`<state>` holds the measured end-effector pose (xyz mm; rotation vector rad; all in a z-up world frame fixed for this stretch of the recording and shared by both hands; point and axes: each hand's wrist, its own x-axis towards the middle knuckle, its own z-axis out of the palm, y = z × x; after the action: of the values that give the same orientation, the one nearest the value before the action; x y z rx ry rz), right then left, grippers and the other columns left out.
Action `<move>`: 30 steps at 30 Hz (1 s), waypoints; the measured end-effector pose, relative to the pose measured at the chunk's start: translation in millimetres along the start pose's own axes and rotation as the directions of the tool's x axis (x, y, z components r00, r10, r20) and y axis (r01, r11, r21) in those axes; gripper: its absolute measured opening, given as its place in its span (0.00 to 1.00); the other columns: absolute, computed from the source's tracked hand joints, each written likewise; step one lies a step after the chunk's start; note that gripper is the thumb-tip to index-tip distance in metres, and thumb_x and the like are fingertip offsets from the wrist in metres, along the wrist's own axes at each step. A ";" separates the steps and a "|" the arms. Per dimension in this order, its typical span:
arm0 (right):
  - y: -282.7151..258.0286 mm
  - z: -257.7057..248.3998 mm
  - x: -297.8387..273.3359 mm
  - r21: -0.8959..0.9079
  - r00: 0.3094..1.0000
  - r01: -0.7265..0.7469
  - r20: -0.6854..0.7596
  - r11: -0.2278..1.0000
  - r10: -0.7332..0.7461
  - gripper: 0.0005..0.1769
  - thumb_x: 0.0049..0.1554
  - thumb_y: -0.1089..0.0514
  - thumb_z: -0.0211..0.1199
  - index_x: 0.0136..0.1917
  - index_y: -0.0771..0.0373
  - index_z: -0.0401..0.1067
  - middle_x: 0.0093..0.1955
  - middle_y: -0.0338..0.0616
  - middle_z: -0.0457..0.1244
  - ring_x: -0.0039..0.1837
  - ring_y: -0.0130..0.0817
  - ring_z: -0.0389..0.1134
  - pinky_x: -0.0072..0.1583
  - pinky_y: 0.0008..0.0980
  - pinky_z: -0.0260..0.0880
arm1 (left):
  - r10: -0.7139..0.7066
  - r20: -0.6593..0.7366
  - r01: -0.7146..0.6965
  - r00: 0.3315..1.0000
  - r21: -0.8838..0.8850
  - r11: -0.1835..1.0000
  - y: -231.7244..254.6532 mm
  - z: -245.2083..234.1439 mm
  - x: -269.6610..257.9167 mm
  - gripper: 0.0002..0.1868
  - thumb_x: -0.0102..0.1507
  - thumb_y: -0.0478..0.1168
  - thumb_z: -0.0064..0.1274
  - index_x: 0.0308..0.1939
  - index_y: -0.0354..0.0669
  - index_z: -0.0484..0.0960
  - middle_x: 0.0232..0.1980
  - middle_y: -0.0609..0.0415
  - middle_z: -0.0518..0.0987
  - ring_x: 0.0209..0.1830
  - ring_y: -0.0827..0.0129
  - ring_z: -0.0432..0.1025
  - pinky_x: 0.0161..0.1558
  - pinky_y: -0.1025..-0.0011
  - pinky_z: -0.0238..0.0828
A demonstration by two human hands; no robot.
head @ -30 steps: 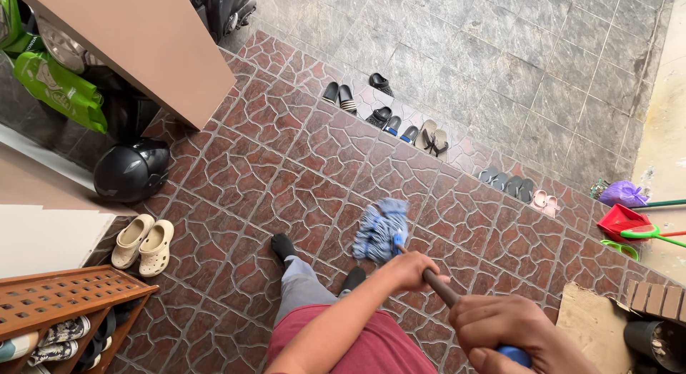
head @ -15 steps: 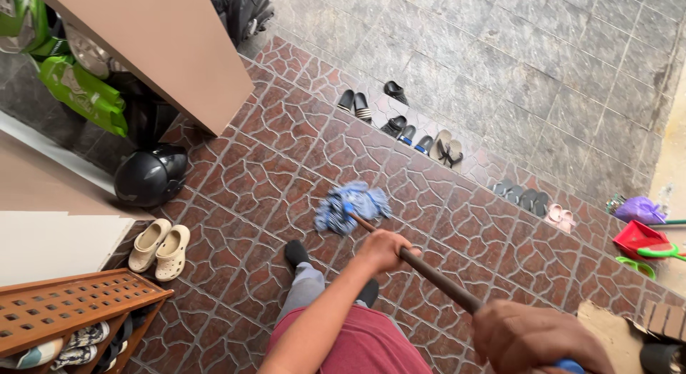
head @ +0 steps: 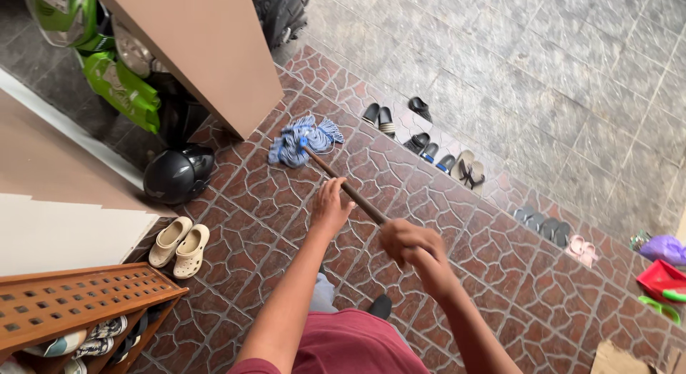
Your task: The person mops a tiled floor in an entryway using a blue string mop. They move the mop back and forth across the surface, cleaning around a row of shoes and a wooden shoe rack.
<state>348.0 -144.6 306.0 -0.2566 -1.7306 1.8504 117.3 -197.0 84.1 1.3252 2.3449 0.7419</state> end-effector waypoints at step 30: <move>-178.4 -77.5 -164.3 -0.064 0.931 -0.321 -0.204 0.945 0.303 0.17 0.62 0.68 0.46 0.33 0.67 0.68 0.47 0.55 0.63 0.60 0.54 0.69 0.67 0.59 0.64 | 0.212 -0.058 -0.217 0.976 -0.405 0.888 158.6 64.1 -133.4 0.28 0.66 0.53 0.57 0.17 0.42 0.70 0.23 0.47 0.74 0.25 0.52 0.72 0.33 0.57 0.69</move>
<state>571.2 -169.4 425.8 -0.7646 -1.7226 1.8871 326.6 -227.1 132.3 1.3943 1.9186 1.2341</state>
